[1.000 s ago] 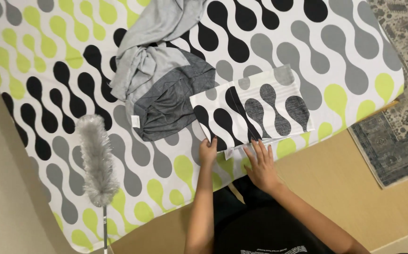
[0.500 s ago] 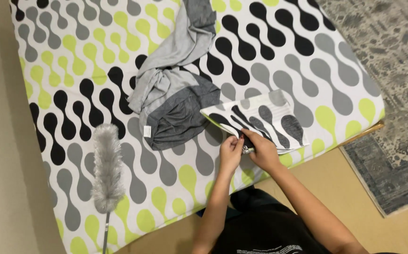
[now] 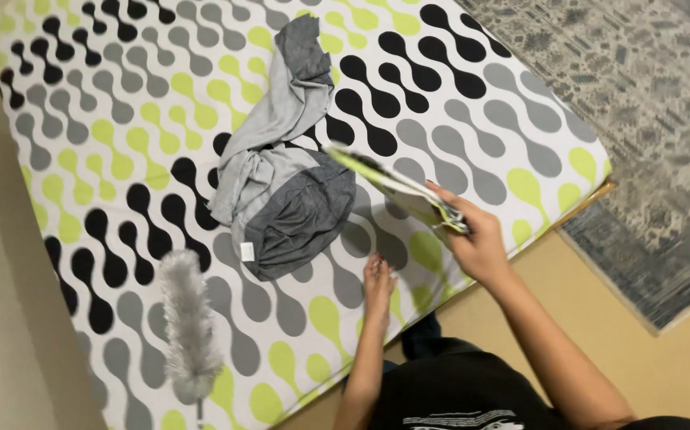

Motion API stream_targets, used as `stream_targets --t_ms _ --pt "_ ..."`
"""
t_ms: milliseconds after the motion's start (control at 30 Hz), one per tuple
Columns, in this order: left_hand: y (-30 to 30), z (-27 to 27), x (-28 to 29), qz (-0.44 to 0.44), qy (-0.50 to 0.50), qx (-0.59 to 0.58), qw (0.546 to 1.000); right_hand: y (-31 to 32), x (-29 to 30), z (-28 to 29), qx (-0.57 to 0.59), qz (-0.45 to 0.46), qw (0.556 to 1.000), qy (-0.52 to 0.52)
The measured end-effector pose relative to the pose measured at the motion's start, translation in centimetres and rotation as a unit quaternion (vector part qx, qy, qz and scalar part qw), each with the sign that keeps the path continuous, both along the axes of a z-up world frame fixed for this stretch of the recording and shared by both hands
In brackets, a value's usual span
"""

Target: Folding several patterned pillowcases on a bed and stacking them neatly.

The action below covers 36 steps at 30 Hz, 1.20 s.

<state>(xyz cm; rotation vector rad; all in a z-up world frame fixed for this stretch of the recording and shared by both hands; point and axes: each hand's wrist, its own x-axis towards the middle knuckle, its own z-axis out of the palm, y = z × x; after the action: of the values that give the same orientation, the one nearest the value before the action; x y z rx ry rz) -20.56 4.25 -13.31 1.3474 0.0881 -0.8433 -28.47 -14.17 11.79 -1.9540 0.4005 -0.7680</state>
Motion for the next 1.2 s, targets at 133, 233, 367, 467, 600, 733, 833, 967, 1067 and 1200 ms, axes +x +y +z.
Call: stream_targets --t_ms 133,233,367,467,600,733,833,967,1067,1200 --pt "1.7 1.3 -1.2 -0.054 0.114 -0.062 0.990 3.9 -3.9 3.2 0.094 -0.052 0.994 -0.006" --pt "4.5 3.0 -3.2 -0.107 0.244 -0.135 0.954 7.6 -6.8 5.7 0.179 -0.101 0.977 -0.047" --pt "10.1 6.5 -5.2 -0.178 0.350 -0.218 0.893 11.6 -10.4 5.3 0.294 -0.219 0.917 -0.158" --pt "14.7 3.7 -6.0 -0.226 0.338 -0.180 0.896 14.8 -14.5 4.1 0.332 -0.302 0.862 -0.233" --pt "20.3 -1.1 -6.5 -0.306 0.388 -0.167 0.853 19.9 -21.5 3.4 0.295 -0.403 0.811 -0.305" --pt "20.7 0.6 -6.4 -0.415 0.348 -0.182 0.821 25.9 -28.1 3.5 0.242 -0.494 0.776 -0.309" --pt "18.8 6.7 -6.9 -0.430 0.353 -0.187 0.810 30.0 -32.1 2.9 0.228 -0.565 0.732 -0.304" --pt "18.8 8.4 -8.4 -0.590 0.176 -0.199 0.762 35.2 -35.8 2.5 0.186 -0.654 0.680 -0.273" --pt "18.3 11.2 -10.8 -0.671 0.101 -0.203 0.706 39.7 -38.5 3.1 0.132 -0.754 0.635 -0.107" --pt "18.4 14.1 -15.4 -0.746 0.105 -0.218 0.620 45.8 -41.2 6.5 0.128 -0.843 0.521 0.048"
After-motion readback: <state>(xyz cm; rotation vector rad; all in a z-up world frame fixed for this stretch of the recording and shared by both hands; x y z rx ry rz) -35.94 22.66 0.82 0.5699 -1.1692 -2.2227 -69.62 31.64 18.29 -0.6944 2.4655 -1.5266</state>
